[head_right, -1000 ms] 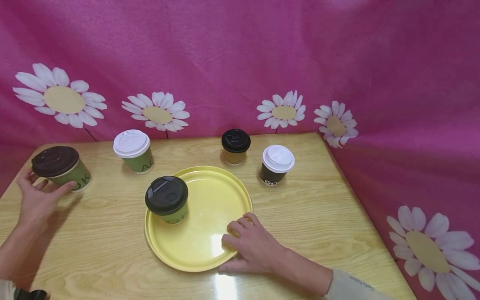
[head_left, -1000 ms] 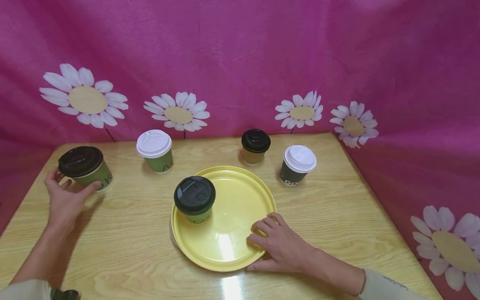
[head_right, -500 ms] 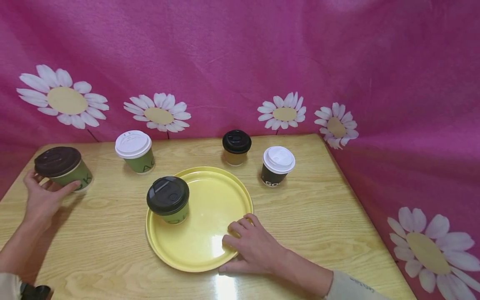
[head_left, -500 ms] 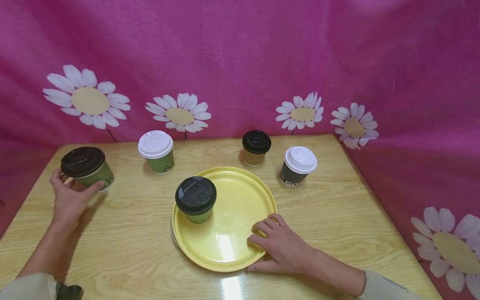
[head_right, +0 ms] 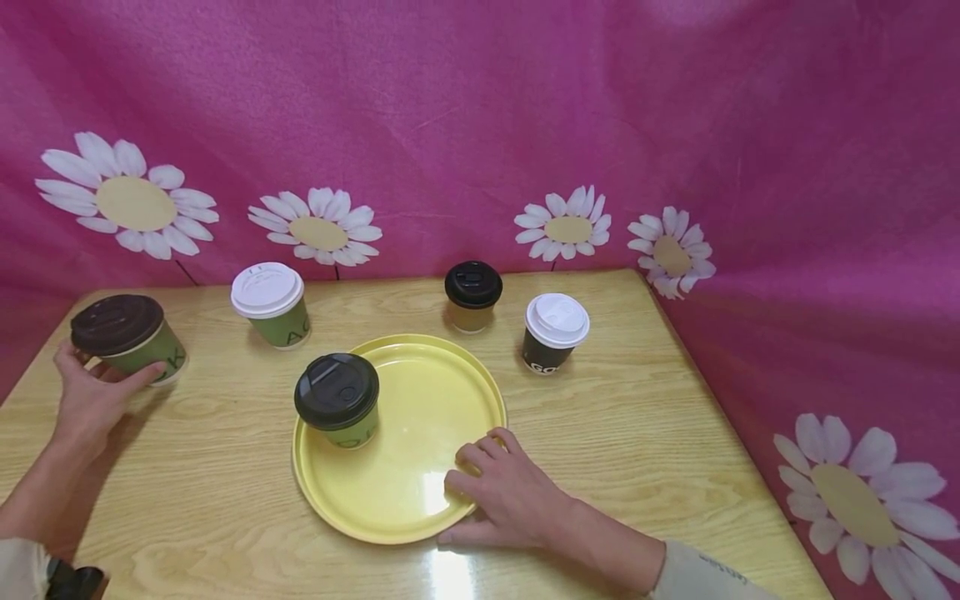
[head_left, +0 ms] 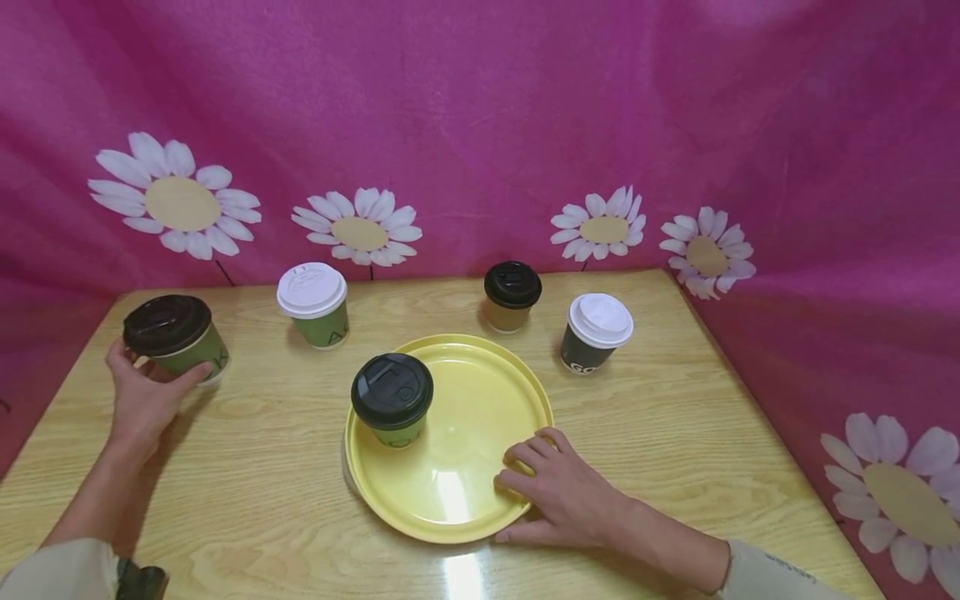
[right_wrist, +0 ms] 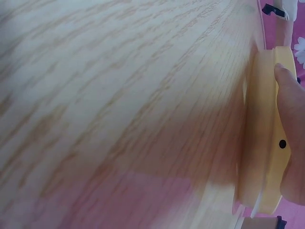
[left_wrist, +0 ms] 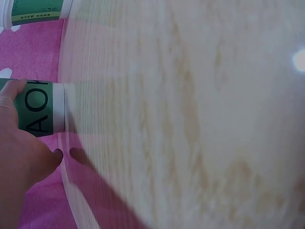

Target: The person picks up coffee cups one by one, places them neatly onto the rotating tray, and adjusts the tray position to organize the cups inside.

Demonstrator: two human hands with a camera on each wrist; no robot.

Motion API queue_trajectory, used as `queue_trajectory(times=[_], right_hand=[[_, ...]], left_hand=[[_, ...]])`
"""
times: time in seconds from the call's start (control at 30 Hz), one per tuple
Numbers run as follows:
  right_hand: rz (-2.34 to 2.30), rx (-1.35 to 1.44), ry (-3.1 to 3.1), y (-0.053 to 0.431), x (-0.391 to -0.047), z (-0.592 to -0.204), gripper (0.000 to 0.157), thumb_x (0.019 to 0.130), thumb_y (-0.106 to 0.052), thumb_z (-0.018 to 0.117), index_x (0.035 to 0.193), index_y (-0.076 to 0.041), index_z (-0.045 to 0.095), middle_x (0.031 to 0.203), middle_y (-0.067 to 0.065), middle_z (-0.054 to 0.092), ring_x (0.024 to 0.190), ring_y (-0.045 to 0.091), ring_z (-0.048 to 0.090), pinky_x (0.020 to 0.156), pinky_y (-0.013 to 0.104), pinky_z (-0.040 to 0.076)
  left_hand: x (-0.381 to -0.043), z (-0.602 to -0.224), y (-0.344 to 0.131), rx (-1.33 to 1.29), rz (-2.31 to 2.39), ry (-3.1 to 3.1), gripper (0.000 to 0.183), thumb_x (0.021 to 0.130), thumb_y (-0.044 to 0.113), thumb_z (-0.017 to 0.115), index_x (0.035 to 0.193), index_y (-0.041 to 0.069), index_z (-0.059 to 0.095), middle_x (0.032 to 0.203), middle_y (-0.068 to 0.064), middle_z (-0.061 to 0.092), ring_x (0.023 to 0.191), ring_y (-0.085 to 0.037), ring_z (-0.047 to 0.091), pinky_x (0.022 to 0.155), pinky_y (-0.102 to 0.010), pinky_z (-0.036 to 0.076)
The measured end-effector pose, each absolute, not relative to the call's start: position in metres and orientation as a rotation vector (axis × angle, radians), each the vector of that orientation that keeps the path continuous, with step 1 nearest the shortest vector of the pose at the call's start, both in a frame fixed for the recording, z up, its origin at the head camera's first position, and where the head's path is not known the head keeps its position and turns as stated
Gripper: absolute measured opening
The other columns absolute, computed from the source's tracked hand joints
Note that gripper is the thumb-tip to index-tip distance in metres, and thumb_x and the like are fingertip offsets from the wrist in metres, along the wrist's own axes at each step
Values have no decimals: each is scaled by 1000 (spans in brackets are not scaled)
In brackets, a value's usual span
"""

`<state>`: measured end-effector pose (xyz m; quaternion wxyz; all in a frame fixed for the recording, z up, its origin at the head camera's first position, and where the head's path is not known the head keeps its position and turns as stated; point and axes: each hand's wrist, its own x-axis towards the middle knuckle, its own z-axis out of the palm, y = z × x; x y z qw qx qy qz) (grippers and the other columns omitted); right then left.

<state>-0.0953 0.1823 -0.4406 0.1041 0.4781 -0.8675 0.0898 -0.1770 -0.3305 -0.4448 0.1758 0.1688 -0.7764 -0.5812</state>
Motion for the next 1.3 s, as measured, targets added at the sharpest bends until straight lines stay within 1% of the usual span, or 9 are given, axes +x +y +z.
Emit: queue_trajectory(times=[0.1,0.23,0.4,0.53,0.6,0.7,0.8,1.03,1.3], right_hand=[[271,1414,-2556,182,-95,-441,50,75,-70,52,96,-25,58,100,-6,49,92,15,44,93,42,27],[272,1418,-2550,181,-96,-442,49,75,-69,52,96,-25,58,100,-5,49,92,15,44,92,41,28],[271,1420,-2549,181,-96,-442,50,75,-70,52,96,-25,58,100,-5,49,93,15,44,92,41,28],[264,1416,-2560,181,-95,-441,50,75,-70,50,96,-25,58,100,-5,49,93,15,44,91,41,28],[264,1416,-2560,181,-95,-441,50,76,-71,49,95,-25,58,100,-5,49,93,15,44,91,41,28],[267,1417,-2553,181,-95,-440,50,76,-70,50,95,-25,58,100,-5,48,92,15,44,91,41,28],[271,1418,-2543,182,-96,-441,50,76,-70,51,95,-25,58,100,-5,49,92,15,44,91,41,29],[276,1419,-2531,182,-96,-441,49,76,-69,51,94,-24,58,100,-4,49,92,16,45,90,42,30],[273,1408,-2539,183,-96,-442,50,75,-70,51,94,-25,58,100,-5,49,92,16,44,91,42,29]], left_hand=[[-178,-445,-329,467,-1627,-2209,96,74,4,74,140,27,8,128,4,24,119,-18,38,84,-7,38],[-179,-446,-329,490,-1602,-2237,97,74,8,74,140,28,6,129,5,25,116,-16,40,84,-7,37],[-178,-448,-328,528,-1581,-2250,98,74,12,75,140,31,4,130,5,25,118,-16,38,92,-12,34],[-179,-449,-326,527,-1571,-2245,99,74,15,75,140,32,4,132,3,25,121,-15,33,99,-20,28],[-181,-448,-326,527,-1572,-2231,100,73,15,76,140,31,4,135,1,25,123,-14,31,102,-21,25],[-183,-446,-325,555,-1550,-2248,100,73,17,76,140,29,3,141,-5,24,126,-12,26,105,-22,19],[-186,-445,-325,582,-1536,-2279,101,73,20,76,141,27,1,144,-8,21,127,-13,24,106,-22,15],[-190,-444,-322,566,-1550,-2244,99,72,16,77,140,26,5,139,-4,28,124,-11,28,104,-20,18],[-191,-445,-320,564,-1529,-2220,99,70,16,77,140,24,7,140,-7,29,124,-10,29,104,-19,17]])
